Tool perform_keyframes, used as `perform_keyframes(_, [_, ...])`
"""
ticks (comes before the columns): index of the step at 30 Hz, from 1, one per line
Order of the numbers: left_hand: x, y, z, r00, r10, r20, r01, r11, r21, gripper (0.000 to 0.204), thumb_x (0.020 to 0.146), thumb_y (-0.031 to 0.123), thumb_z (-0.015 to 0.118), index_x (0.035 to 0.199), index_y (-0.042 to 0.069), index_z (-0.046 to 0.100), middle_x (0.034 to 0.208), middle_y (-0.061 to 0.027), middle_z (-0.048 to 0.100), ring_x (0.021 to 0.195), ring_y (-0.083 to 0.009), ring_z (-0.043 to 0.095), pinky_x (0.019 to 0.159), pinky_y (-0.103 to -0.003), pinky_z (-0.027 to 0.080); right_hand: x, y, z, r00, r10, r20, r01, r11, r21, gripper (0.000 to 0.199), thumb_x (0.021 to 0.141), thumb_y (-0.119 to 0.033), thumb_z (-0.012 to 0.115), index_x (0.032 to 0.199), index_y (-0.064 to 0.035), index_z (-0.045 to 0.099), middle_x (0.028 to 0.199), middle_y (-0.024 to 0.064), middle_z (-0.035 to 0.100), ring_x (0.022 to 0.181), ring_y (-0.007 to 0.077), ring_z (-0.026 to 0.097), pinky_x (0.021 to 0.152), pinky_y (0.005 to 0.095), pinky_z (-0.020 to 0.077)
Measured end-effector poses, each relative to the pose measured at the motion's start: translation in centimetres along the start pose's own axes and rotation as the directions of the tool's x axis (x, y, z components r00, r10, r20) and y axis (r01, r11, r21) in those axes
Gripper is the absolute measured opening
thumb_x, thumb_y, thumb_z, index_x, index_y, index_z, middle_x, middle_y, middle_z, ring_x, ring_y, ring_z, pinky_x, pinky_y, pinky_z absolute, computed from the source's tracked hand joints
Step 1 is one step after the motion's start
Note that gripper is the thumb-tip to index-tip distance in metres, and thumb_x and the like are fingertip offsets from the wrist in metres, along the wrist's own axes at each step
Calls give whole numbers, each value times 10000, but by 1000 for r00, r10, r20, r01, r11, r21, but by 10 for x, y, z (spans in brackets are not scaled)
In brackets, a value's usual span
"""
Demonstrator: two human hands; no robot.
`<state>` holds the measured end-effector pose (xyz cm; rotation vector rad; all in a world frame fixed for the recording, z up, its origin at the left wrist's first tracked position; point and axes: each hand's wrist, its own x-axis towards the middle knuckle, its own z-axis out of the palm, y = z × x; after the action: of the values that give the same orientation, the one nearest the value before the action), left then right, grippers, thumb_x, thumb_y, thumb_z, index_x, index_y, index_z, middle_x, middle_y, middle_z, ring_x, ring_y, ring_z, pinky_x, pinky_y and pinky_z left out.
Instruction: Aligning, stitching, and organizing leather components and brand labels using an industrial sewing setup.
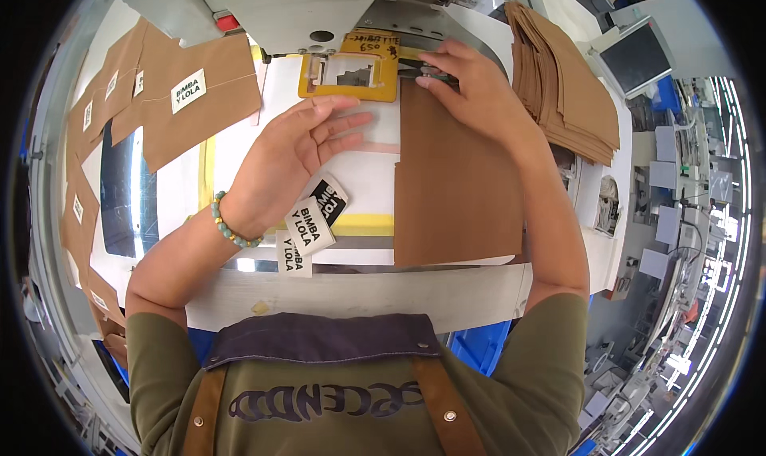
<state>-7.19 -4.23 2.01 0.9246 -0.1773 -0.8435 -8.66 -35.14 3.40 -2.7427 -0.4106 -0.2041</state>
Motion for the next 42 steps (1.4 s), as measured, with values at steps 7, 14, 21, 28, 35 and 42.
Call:
perform_keyframes(7, [1,6,-7,990,42,-135,-73,971,-229,366,1120,237,561,1338,-51,617,1434,-138,630,1367,-287,603,1194,-432,479,13,6,12,994,-109,-22,109,994,18,354,990,-235,767,1283,-35,754,1204,129,666,1073,352,685,919,423,563])
perform_keyframes(14, [0,10,-3,987,41,-156,-64,987,-145,393,1155,207,438,1434,-48,548,1560,-174,556,1432,-354,568,1230,-444,464,20,1,25,988,-110,-111,110,994,-10,331,979,-212,776,1256,-32,758,1162,84,675,982,295,704,833,404,584])
perform_keyframes(21, [0,14,1,982,18,-187,-46,988,-150,428,1158,228,423,1457,-64,520,1546,-185,561,1417,-356,583,1218,-439,477,20,5,29,980,-140,-141,143,990,9,316,968,-189,786,1226,-8,758,1173,81,676,959,285,705,829,395,582])
perform_keyframes(28, [3,16,-1,986,13,-164,-42,985,-170,521,1157,295,391,1491,-93,486,1529,-206,559,1418,-343,583,1203,-404,488,22,8,29,977,-157,-147,165,985,48,299,955,-168,802,1197,1,755,1135,87,684,937,281,709,795,381,583])
perform_keyframes(35, [5,10,-3,985,37,-167,-79,965,-250,539,1154,302,393,1512,-95,459,1547,-209,550,1418,-340,582,1189,-395,496,26,15,23,961,-248,-123,245,969,-40,316,925,-209,825,1175,-25,761,1121,80,701,951,300,726,801,394,610])
perform_keyframes(42, [5,9,-6,984,31,-178,-77,964,-255,534,1147,313,426,1495,-87,492,1537,-214,566,1399,-332,597,1161,-386,520,33,16,22,923,-373,-95,340,906,-253,314,900,-214,837,1157,-52,760,1127,63,709,946,298,728,776,392,613])
